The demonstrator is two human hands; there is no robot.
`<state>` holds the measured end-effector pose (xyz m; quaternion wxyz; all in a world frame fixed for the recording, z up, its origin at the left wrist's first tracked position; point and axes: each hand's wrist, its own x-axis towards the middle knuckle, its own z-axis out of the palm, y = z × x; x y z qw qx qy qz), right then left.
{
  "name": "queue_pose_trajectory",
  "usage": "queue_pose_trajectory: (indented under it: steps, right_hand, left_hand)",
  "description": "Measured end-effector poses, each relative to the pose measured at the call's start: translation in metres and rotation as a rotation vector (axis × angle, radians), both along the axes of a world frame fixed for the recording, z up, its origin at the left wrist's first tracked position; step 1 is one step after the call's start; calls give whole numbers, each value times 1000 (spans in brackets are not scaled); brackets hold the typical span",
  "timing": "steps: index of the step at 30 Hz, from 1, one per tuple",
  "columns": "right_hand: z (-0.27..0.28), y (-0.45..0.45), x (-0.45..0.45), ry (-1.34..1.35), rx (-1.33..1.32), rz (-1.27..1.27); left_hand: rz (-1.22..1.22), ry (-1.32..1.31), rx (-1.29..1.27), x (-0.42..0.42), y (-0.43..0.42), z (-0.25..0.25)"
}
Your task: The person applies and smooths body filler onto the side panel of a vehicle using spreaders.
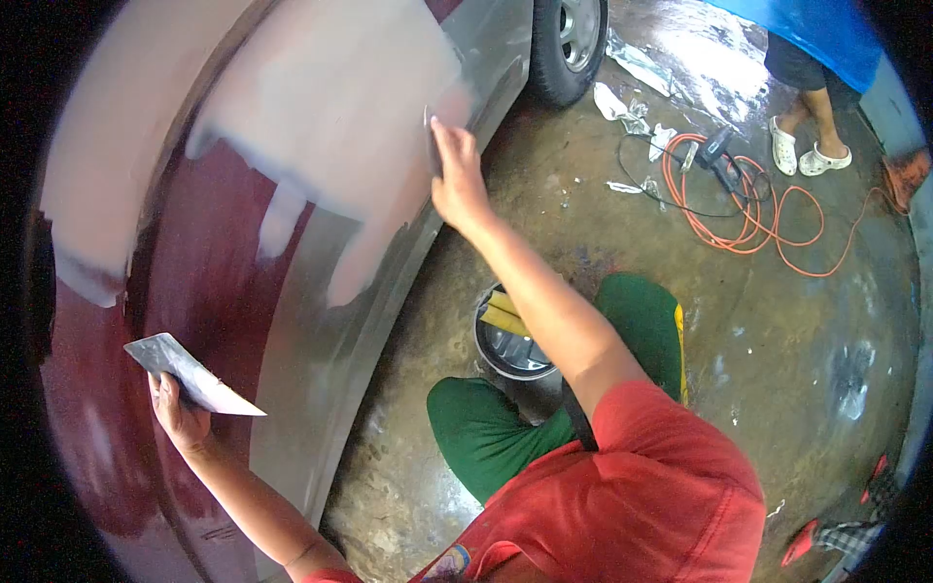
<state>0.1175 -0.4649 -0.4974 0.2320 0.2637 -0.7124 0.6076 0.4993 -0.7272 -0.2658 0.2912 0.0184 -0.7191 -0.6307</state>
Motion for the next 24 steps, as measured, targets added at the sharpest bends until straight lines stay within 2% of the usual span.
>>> queue_pose_trajectory:
  steps: [6,8,11,14,16,18,20,21,23,24]
  right_hand:
    - [-3,-42,94,-104,-63,-5]
    - [0,-51,132,-199,-6,47]
    - [-15,-64,171,-165,-27,80]
    - [-26,-44,179,-172,-12,271]
    - [-29,-20,172,-225,-28,352]
    - [-52,-1,140,-154,-55,256]
    - [-63,26,99,-387,-169,265]
    - [-57,43,72,-447,-75,240]
    - [-55,62,19,-426,-119,194]
    - [-54,68,-9,-330,-55,127]
  left_hand:
    - [-38,-28,59,-3,9,7]
    - [-20,-29,57,-2,7,6]
    - [16,-36,26,-1,6,6]
    - [68,-43,-23,-2,6,3]
    - [99,-41,-10,-3,6,1]
    - [81,-42,17,-4,8,2]
    - [-12,-73,58,-3,4,4]
    - [6,-81,39,-5,10,5]
    - [29,-63,40,-6,12,5]
    - [41,-58,41,-7,12,4]
